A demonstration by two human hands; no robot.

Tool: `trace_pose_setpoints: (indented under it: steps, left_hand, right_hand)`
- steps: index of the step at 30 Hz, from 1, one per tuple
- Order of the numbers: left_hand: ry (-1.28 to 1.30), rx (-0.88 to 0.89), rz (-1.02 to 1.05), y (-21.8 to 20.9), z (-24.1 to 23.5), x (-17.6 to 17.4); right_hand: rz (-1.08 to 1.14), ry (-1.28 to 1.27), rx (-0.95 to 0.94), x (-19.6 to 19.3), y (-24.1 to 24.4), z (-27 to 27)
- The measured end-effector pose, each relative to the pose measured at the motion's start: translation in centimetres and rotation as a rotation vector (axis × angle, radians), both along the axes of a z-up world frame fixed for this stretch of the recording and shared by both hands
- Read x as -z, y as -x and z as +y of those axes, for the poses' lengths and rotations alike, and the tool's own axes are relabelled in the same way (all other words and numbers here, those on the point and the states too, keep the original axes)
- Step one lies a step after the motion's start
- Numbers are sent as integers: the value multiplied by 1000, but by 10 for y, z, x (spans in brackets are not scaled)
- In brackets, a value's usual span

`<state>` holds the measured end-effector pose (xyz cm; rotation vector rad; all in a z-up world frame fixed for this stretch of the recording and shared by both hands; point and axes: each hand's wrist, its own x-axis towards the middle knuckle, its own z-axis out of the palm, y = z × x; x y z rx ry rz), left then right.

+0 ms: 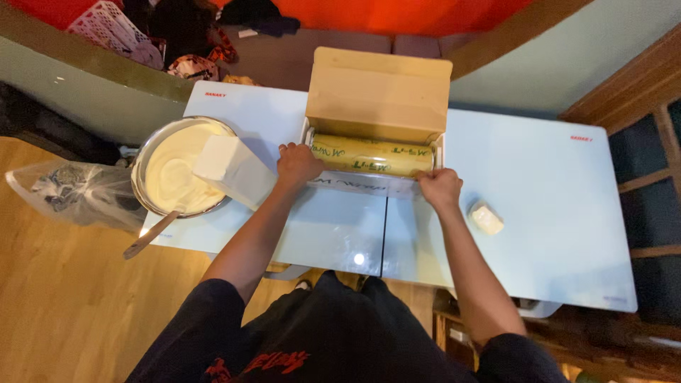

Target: The person unwraps a block of butter, cuts a portion with a knife, and places it into a metal mixing bowl. They then wrap the remaining butter in plastic film and place it on a freezer surface.

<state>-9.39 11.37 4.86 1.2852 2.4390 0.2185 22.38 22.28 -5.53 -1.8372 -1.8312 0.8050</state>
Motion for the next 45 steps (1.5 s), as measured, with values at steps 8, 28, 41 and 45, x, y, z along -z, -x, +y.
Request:
trace_pose_setpoints:
  steps: [8, 28, 41, 45]
  left_hand:
    - [-357, -84, 131, -3, 48, -10]
    - [-448, 134, -1022, -57, -265, -89]
    - [-448, 72, -235, -47, -294, 159]
    - [-390, 55, -180, -46, -282, 139]
  right_hand:
    - [-7, -873, 292, 8, 26, 40]
    - [755, -278, -627, -144, -111, -200]
    - [-51, -285, -16, 69, -50, -320]
    - [-239, -266, 105, 105, -43, -315]
